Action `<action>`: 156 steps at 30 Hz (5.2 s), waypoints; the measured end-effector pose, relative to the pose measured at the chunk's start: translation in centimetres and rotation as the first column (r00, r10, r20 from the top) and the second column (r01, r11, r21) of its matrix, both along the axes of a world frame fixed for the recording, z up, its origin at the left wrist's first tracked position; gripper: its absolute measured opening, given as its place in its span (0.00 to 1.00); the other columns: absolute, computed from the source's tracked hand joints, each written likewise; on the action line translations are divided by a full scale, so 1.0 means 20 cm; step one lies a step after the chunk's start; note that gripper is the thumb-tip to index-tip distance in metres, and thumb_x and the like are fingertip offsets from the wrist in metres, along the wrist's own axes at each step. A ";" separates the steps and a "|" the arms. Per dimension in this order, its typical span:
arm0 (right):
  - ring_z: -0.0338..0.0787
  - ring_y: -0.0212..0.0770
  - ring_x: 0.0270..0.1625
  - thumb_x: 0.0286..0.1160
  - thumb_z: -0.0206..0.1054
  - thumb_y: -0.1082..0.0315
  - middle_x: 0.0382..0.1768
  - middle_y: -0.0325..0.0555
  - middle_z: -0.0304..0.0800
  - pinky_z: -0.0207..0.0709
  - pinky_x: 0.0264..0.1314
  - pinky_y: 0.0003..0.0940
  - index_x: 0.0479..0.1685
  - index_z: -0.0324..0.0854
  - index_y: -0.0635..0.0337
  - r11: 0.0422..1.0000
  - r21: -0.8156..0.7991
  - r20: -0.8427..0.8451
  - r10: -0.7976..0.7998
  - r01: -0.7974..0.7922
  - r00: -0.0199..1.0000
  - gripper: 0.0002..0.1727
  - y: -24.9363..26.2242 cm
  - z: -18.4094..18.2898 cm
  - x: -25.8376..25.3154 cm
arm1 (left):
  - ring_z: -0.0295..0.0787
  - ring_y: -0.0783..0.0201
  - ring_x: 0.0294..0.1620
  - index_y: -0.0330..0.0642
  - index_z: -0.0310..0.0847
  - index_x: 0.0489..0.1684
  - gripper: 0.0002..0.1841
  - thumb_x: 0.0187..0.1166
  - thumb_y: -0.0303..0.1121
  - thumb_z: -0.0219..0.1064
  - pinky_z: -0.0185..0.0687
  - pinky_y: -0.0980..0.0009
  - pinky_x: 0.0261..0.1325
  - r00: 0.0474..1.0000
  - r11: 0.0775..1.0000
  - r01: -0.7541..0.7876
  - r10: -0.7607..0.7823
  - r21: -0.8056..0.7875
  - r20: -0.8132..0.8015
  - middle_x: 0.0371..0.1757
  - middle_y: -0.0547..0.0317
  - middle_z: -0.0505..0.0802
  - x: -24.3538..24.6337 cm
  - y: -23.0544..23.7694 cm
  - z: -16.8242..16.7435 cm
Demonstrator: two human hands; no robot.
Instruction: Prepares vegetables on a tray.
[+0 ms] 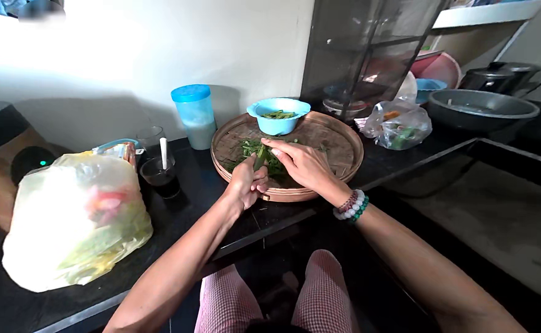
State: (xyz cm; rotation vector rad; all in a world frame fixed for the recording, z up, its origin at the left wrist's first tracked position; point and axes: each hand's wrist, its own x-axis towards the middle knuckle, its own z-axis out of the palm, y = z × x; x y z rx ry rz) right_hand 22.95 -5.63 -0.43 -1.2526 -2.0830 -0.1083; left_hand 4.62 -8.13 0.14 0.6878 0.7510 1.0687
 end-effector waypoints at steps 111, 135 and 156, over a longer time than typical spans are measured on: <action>0.92 0.61 0.45 0.95 0.48 0.51 0.54 0.52 0.94 0.79 0.41 0.67 0.81 0.77 0.34 0.998 -0.065 -0.148 0.001 -0.011 0.989 0.23 -0.04 0.07 0.08 | 0.63 0.75 0.07 0.45 0.71 0.44 0.22 0.95 0.52 0.40 0.61 0.82 0.10 1.000 0.994 -0.007 0.006 0.110 0.015 0.15 0.68 0.70 0.00 0.02 0.00; 0.91 0.61 0.43 0.93 0.50 0.48 0.44 0.53 0.92 0.78 0.35 0.64 0.80 0.77 0.26 0.994 0.004 -0.026 -0.111 0.112 0.993 0.22 0.12 0.04 0.03 | 0.57 0.76 0.04 0.43 0.71 0.39 0.26 0.96 0.51 0.34 0.58 0.83 0.09 1.000 0.995 0.019 -0.020 0.095 0.004 0.09 0.71 0.63 -0.01 -0.03 0.00; 0.86 0.51 0.26 0.96 0.49 0.59 0.32 0.55 0.87 0.82 0.31 0.51 0.83 0.71 0.57 1.000 -0.014 -0.118 0.003 -0.005 0.993 0.24 0.03 0.14 0.15 | 0.73 0.61 0.14 0.50 0.66 0.76 0.20 0.95 0.47 0.46 0.76 0.64 0.21 0.649 0.821 0.154 0.336 0.550 -0.683 0.23 0.55 0.78 -0.04 0.04 -0.06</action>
